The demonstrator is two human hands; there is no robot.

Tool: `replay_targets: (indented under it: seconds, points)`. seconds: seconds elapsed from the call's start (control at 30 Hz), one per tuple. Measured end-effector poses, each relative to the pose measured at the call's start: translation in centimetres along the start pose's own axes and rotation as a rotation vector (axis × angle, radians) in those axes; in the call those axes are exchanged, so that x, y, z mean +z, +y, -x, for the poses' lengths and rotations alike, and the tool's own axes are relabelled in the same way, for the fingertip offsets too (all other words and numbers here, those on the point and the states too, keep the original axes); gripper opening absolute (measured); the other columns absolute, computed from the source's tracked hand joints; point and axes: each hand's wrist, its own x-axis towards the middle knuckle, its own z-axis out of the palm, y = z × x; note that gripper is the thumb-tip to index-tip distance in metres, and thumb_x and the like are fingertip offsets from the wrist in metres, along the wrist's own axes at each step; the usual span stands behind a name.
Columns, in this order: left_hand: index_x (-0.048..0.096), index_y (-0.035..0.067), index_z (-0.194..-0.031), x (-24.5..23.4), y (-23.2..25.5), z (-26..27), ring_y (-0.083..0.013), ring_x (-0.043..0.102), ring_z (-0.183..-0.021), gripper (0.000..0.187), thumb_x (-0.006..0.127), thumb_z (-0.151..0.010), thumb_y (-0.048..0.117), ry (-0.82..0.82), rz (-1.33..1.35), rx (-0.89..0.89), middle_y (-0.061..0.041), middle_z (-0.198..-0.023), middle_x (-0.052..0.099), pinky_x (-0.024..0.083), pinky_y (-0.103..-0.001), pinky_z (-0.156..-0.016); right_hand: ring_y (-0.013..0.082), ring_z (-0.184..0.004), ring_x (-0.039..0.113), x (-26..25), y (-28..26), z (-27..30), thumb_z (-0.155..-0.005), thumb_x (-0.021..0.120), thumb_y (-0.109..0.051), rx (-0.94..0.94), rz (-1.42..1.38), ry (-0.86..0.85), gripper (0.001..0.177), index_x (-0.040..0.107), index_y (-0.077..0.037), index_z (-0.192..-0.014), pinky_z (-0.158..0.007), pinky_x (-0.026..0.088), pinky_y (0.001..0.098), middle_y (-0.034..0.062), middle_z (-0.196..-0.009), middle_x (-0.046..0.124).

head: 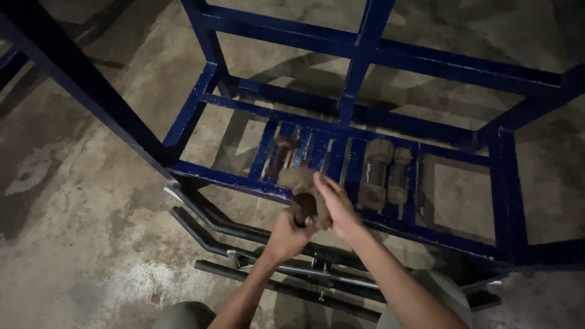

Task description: Clean the metal weight storage rack and dumbbells using a rag.

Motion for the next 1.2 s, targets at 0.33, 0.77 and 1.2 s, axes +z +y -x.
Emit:
replay_targets:
  seconds: [0.33, 0.77, 1.2]
  points:
    - [0.068, 0.004, -0.108, -0.7, 0.2, -1.2, -0.0214, 0.067, -0.074, 0.030, 0.057, -0.096, 0.029, 0.365, 0.991, -0.794, -0.009, -0.092, 0.070, 0.054, -0.039, -0.064, 0.0239, -0.136, 0.052, 0.7, 2.5, 0.0, -0.094, 0.053, -0.064, 0.332, -0.269, 0.080, 0.077, 0.049, -0.014, -0.153, -0.111, 0.038, 0.0465, 0.0054, -0.150, 0.056]
    - [0.046, 0.009, -0.144, -0.7, 0.6, -0.2, -0.0257, 0.062, -0.111, 0.074, 0.076, -0.089, 0.050, 0.235, 0.449, -0.362, -0.009, -0.120, 0.066, 0.048, -0.041, -0.098, 0.0193, -0.113, 0.065, -3.4, 14.8, -6.3, -0.096, 0.055, -0.008, -0.054, 0.414, -0.320, 0.039, 0.064, -0.003, -0.134, -0.097, 0.053, 0.0352, 0.0066, -0.122, 0.070]
    - [0.076, 0.004, -0.092, -7.7, 6.7, -0.5, -0.0342, 0.069, -0.074, 0.049, 0.073, -0.088, 0.052, 0.083, -0.387, 0.127, -0.014, -0.088, 0.069, 0.053, -0.044, -0.063, 0.0222, -0.093, 0.070, -0.5, 5.4, 0.9, -0.099, 0.077, -0.005, 0.087, 0.177, -0.710, 0.028, 0.060, 0.004, -0.119, -0.085, 0.060, 0.0415, 0.0128, -0.099, 0.067]
